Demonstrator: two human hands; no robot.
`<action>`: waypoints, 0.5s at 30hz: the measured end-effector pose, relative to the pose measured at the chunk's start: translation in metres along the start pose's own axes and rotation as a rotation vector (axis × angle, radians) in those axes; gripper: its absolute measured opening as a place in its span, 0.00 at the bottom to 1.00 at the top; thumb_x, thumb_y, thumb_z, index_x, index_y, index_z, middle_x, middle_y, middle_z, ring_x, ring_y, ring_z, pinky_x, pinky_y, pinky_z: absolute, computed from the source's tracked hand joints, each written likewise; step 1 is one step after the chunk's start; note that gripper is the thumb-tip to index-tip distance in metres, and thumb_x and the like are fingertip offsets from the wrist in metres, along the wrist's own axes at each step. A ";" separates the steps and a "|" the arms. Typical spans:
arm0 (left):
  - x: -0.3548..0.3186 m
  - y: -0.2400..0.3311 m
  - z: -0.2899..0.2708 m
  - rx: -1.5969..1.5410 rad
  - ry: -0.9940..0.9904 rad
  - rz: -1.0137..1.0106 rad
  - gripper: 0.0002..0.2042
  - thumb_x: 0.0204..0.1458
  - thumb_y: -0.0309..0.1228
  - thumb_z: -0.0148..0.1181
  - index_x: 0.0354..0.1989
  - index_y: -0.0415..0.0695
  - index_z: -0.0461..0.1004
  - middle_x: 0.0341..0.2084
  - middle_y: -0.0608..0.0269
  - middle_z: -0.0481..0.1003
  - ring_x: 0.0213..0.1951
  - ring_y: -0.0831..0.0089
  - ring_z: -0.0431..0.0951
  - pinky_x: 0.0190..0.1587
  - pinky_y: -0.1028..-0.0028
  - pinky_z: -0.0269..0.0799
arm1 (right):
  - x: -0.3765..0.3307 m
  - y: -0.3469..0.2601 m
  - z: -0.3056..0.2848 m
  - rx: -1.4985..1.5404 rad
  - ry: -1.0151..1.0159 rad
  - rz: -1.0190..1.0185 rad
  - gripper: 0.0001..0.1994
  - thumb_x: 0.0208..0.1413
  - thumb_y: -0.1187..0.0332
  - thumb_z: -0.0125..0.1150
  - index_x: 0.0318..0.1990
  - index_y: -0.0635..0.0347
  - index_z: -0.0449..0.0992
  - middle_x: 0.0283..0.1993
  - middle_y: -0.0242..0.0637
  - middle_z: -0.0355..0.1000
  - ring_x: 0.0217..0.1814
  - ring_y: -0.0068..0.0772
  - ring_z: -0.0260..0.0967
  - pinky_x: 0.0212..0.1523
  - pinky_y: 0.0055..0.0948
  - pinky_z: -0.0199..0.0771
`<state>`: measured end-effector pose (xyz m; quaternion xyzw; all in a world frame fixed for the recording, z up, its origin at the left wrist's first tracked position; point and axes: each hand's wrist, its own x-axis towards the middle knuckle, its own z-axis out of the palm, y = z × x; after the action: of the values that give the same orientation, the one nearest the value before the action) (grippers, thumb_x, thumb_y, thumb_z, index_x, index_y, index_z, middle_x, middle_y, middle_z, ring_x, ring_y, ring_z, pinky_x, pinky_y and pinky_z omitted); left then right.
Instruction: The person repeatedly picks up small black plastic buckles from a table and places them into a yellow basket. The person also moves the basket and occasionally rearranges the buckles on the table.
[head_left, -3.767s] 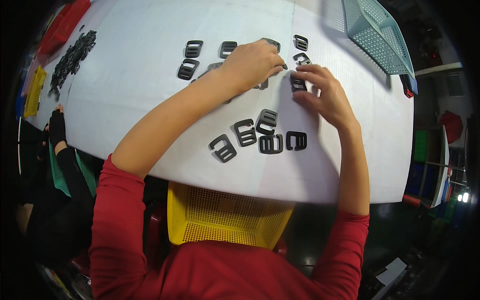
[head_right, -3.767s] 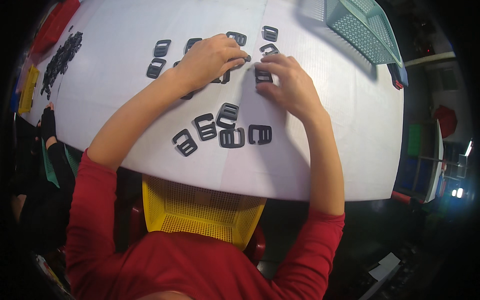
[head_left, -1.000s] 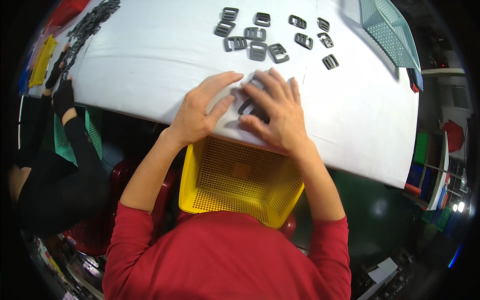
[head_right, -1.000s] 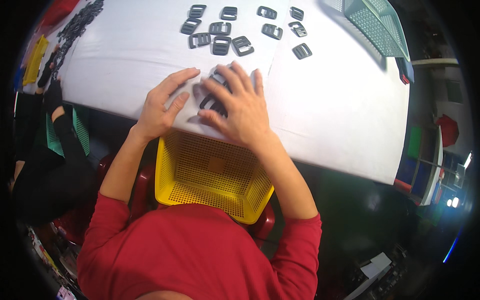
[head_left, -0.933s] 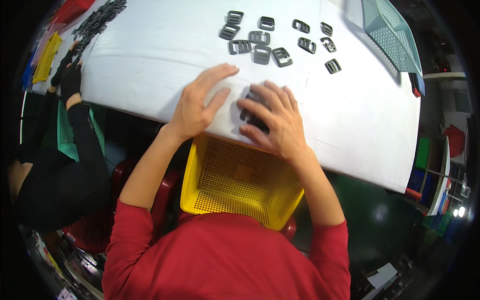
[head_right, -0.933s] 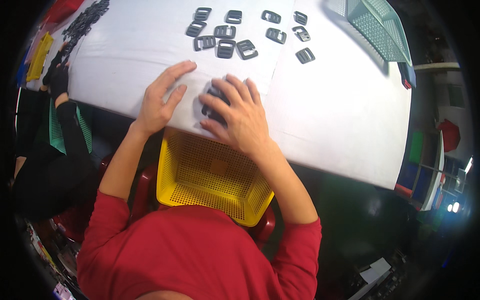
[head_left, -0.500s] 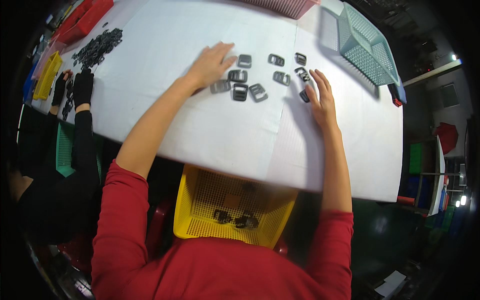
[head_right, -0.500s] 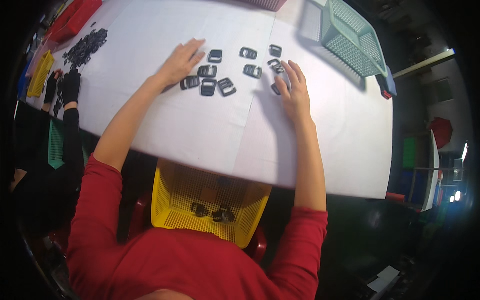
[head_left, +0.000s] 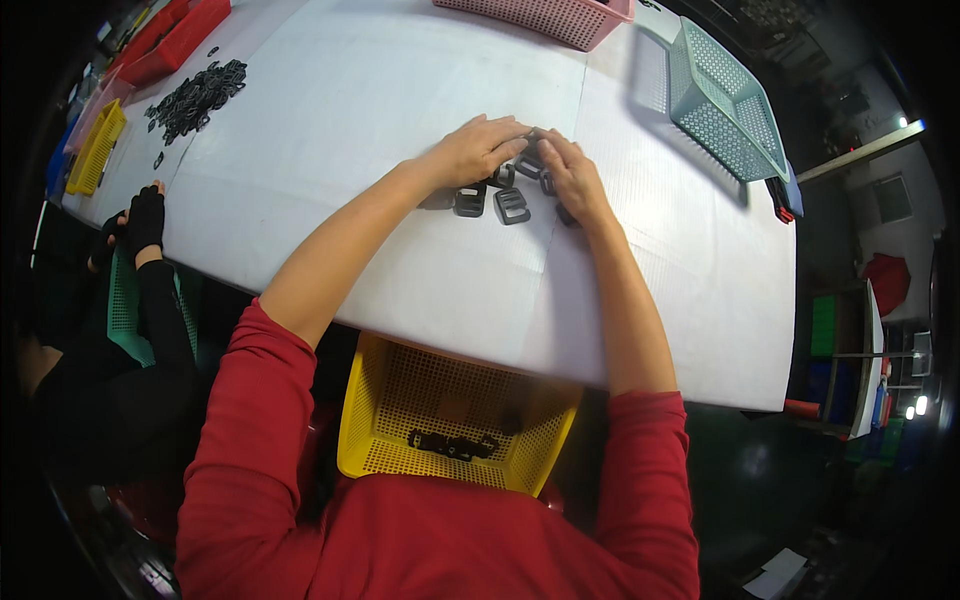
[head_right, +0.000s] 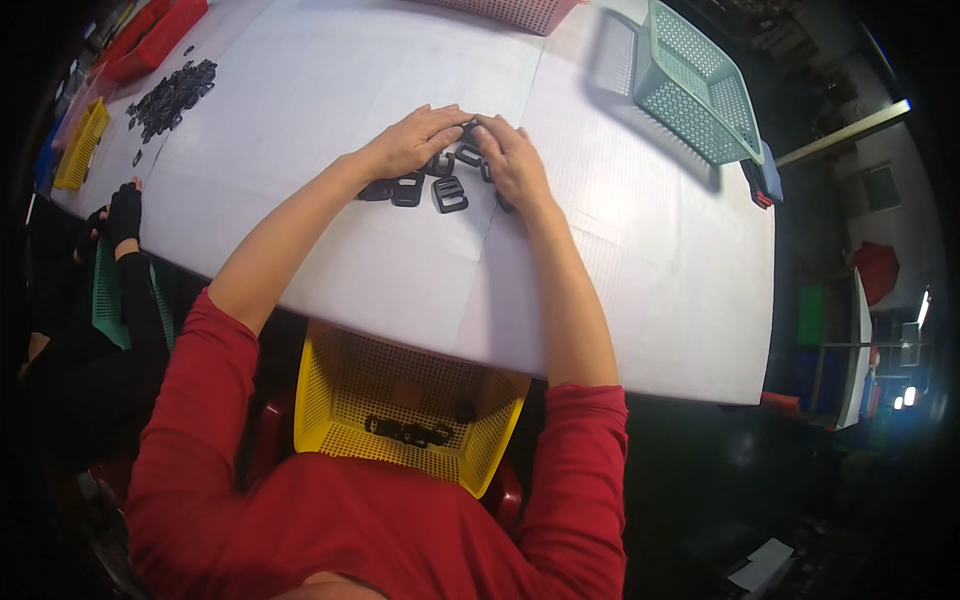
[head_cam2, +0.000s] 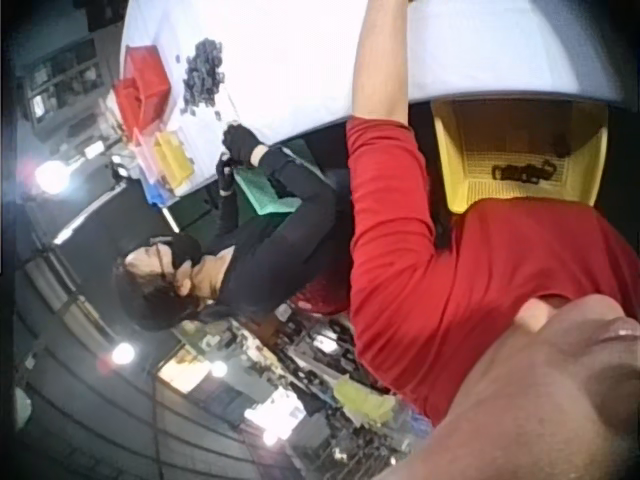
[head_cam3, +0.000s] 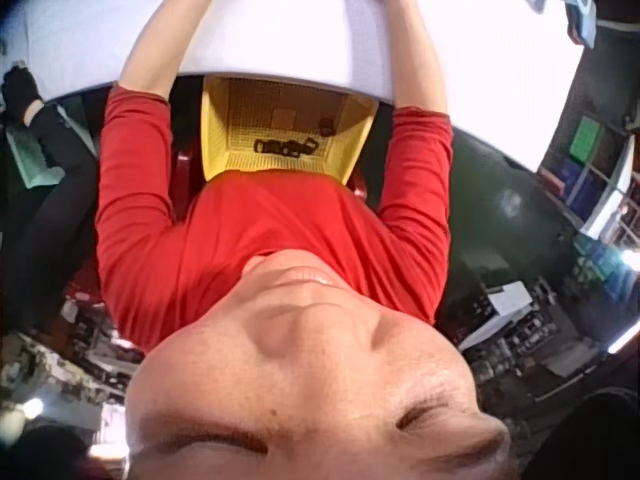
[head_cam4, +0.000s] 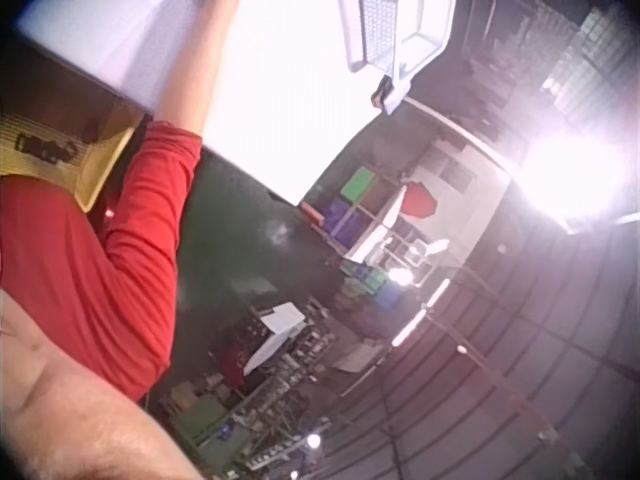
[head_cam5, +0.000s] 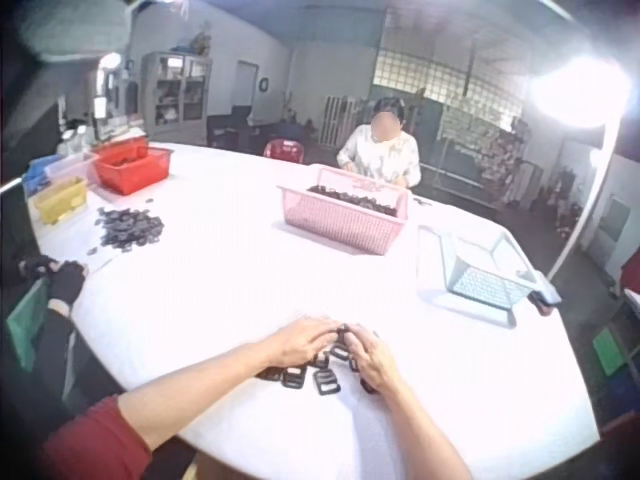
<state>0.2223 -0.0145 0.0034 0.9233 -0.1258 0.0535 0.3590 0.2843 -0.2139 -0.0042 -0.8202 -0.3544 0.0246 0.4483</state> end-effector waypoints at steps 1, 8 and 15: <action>-0.012 0.014 -0.003 -0.091 0.003 -0.046 0.21 0.64 0.42 0.41 0.60 0.44 0.67 0.60 0.54 0.66 0.64 0.59 0.62 0.66 0.64 0.55 | -0.008 -0.008 0.012 0.036 0.042 0.003 0.21 0.65 0.55 0.47 0.57 0.60 0.70 0.56 0.48 0.70 0.64 0.48 0.62 0.68 0.41 0.53; -0.136 0.075 0.031 -0.285 0.284 -0.112 0.14 0.59 0.31 0.50 0.50 0.38 0.73 0.45 0.51 0.76 0.48 0.59 0.76 0.52 0.66 0.69 | -0.121 -0.089 0.040 0.226 0.054 0.084 0.16 0.62 0.66 0.53 0.55 0.63 0.72 0.45 0.44 0.73 0.46 0.38 0.73 0.50 0.32 0.70; -0.262 0.123 0.025 -0.366 0.242 -0.080 0.11 0.56 0.20 0.51 0.46 0.38 0.75 0.43 0.56 0.77 0.47 0.67 0.77 0.51 0.72 0.70 | -0.246 -0.149 0.014 0.123 -0.038 0.076 0.15 0.59 0.72 0.55 0.53 0.62 0.73 0.47 0.45 0.74 0.48 0.40 0.73 0.51 0.31 0.70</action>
<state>-0.0630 -0.0680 0.0160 0.8337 -0.0530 0.1257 0.5350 0.0115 -0.3004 0.0311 -0.8035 -0.3291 0.0787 0.4897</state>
